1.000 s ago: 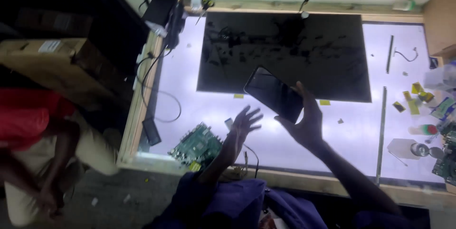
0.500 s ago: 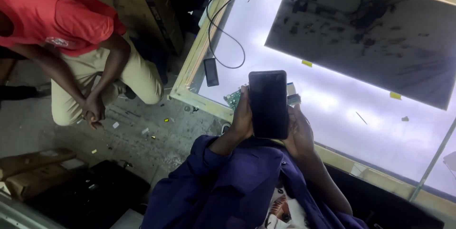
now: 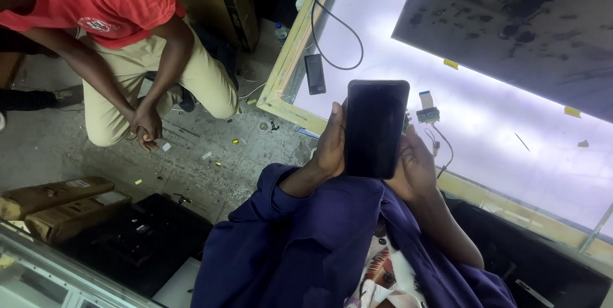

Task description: Repairing a TV screen by applying tape to the panel and connecting/positioning a circuit board.

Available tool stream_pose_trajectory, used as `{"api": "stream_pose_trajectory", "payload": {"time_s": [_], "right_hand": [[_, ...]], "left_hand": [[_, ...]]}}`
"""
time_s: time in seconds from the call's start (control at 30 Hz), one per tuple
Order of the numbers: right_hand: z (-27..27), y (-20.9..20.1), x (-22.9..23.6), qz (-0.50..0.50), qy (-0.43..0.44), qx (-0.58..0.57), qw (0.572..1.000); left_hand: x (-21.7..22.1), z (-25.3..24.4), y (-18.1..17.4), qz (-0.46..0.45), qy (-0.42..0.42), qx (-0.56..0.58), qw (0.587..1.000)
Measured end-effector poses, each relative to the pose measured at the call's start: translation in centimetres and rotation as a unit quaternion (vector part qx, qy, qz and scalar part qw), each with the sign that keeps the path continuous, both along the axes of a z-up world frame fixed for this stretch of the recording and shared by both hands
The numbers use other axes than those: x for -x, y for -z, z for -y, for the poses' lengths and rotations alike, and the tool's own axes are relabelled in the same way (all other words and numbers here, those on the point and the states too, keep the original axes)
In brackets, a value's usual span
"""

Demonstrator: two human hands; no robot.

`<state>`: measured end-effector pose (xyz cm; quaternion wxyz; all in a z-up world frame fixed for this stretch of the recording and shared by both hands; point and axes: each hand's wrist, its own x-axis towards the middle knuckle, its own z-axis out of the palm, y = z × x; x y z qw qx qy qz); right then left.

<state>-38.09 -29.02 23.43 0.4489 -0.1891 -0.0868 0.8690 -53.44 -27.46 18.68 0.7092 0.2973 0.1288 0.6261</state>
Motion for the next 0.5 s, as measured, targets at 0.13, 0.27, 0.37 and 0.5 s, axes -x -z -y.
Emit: {"api": "stream_pose_trajectory", "payload": {"time_s": [0.13,0.27,0.37,0.5], "right_hand": [[0.2,-0.2,1.3,-0.014,-0.005,-0.083,0.996],[0.8,-0.9,3.0,-0.035,0.043,-0.095,0.994],[0.8,-0.9,2.9,-0.032,0.004,-0.104,0.994],[1.7,1.2,2.9,0.017,0.055,-0.038,0.998]], "left_hand": [[1.0,0.0,0.0,0.01,0.014,-0.01,1.0],[1.7,0.3,-1.1,0.025,0.017,-0.009,0.999],[2.5,0.2,-2.3,-0.006,0.033,-0.041,0.999],[3.0,0.6,0.8,0.018,0.063,-0.006,0.998]]}}
